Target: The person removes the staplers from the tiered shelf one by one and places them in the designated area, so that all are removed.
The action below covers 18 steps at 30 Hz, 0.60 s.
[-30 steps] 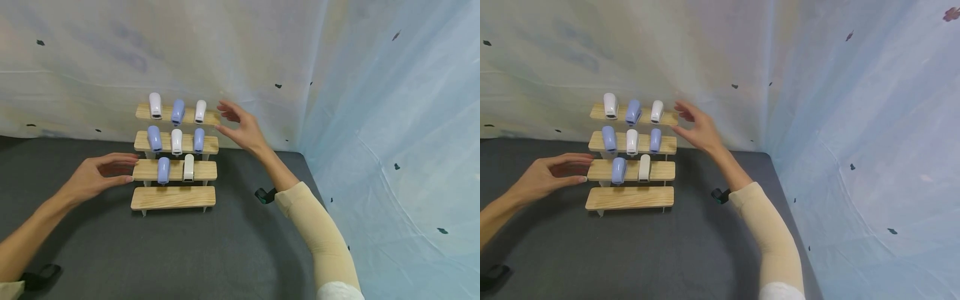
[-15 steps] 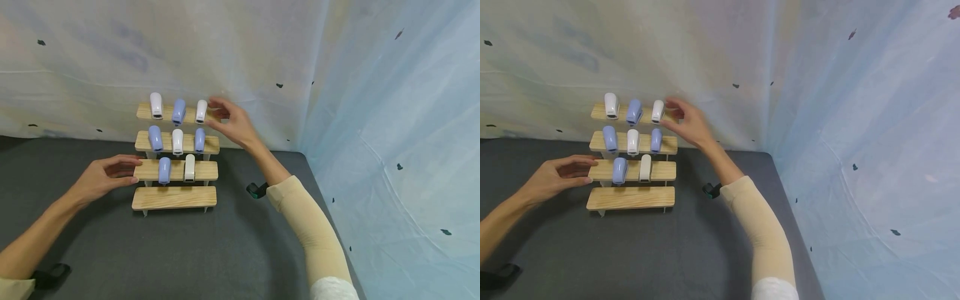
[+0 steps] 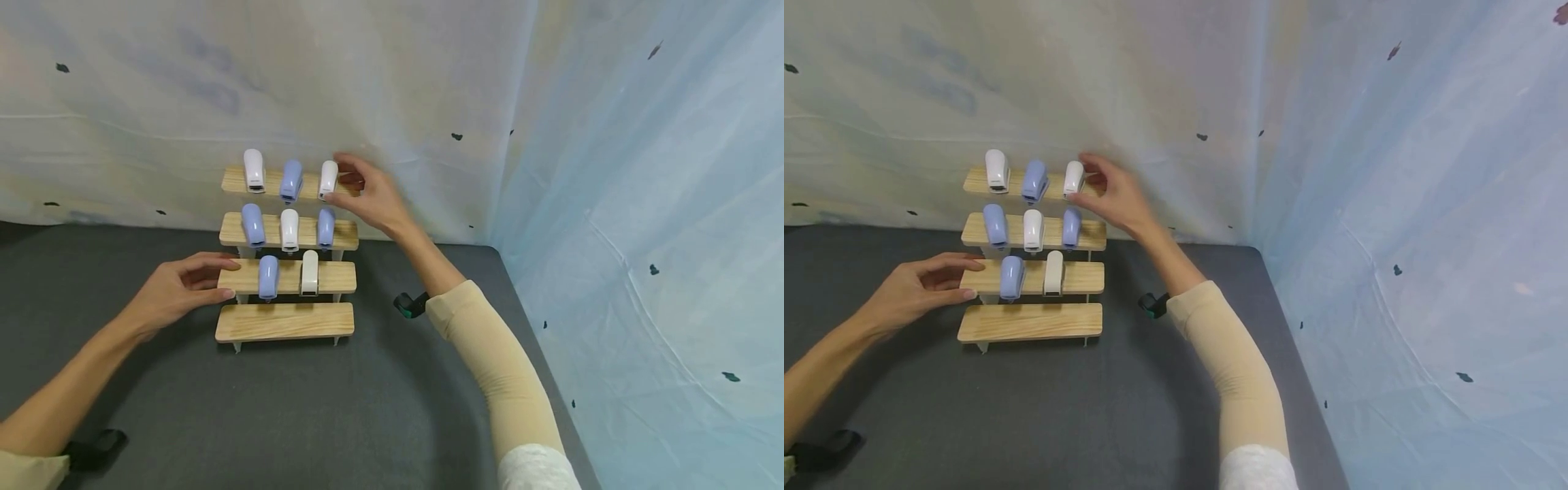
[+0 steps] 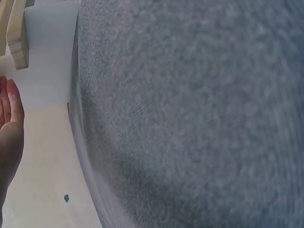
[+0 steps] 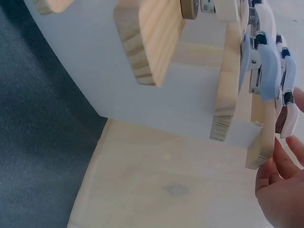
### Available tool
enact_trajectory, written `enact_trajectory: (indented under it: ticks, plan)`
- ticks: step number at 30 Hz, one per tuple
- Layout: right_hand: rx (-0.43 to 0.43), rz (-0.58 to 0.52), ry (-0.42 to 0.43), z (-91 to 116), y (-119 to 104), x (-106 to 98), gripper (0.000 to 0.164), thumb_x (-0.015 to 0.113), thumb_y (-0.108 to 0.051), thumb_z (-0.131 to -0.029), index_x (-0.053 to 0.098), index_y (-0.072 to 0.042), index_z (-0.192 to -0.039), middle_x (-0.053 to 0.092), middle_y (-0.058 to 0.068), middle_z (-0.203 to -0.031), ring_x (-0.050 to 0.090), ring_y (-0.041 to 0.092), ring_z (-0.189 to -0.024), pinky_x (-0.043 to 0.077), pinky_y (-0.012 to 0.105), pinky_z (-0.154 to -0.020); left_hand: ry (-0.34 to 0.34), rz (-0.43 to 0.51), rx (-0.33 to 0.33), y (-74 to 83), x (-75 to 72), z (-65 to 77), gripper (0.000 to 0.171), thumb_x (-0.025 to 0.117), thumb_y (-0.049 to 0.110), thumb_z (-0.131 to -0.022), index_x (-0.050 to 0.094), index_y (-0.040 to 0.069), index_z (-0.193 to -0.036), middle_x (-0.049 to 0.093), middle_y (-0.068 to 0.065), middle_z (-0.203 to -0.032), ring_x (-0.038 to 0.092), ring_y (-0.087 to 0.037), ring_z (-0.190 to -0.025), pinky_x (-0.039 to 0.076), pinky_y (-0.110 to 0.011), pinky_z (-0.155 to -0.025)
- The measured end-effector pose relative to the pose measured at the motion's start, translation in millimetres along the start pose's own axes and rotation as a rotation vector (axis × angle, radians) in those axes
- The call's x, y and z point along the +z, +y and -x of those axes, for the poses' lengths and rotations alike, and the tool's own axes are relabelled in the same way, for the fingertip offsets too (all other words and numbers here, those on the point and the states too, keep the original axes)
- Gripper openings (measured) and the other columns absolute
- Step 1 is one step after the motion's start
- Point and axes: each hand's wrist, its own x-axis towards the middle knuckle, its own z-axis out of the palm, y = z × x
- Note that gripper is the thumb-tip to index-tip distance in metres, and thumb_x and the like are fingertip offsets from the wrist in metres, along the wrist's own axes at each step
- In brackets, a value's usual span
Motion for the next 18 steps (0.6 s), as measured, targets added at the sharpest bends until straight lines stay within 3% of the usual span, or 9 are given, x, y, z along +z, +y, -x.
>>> enact_trajectory:
  ticks: [8,15,18]
  plan:
    - [-0.007,-0.032,0.041,1,2,9,0.07,0.085,-0.016,-0.082,0.052,-0.008,-0.144,0.063,0.012,-0.127,0.061,0.024,-0.112,0.05,0.034,-0.094,0.008,0.048,0.042,0.5,5.4,2.3,0.043,0.076,0.009,-0.089,0.061,0.002,-0.13,0.056,0.01,-0.128,0.058,0.003,-0.108,0.049,-0.012,-0.084]
    - [-0.053,0.011,0.08,3,5,13,0.066,0.084,-0.021,-0.082,0.055,-0.008,-0.14,0.066,0.008,-0.119,0.063,0.016,-0.103,0.051,0.027,-0.087,0.009,0.03,0.074,-0.5,6.5,3.3,0.044,0.074,0.009,-0.091,0.06,0.003,-0.131,0.056,0.007,-0.13,0.058,0.004,-0.109,0.048,-0.01,-0.084]
    - [-0.069,0.047,0.086,5,6,12,0.065,0.084,-0.022,-0.083,0.056,-0.007,-0.14,0.067,0.007,-0.116,0.062,0.013,-0.1,0.05,0.025,-0.085,0.015,0.029,0.058,-0.1,6.9,4.5,0.043,0.075,0.011,-0.091,0.061,0.003,-0.131,0.056,0.01,-0.129,0.058,0.004,-0.108,0.048,-0.01,-0.084]
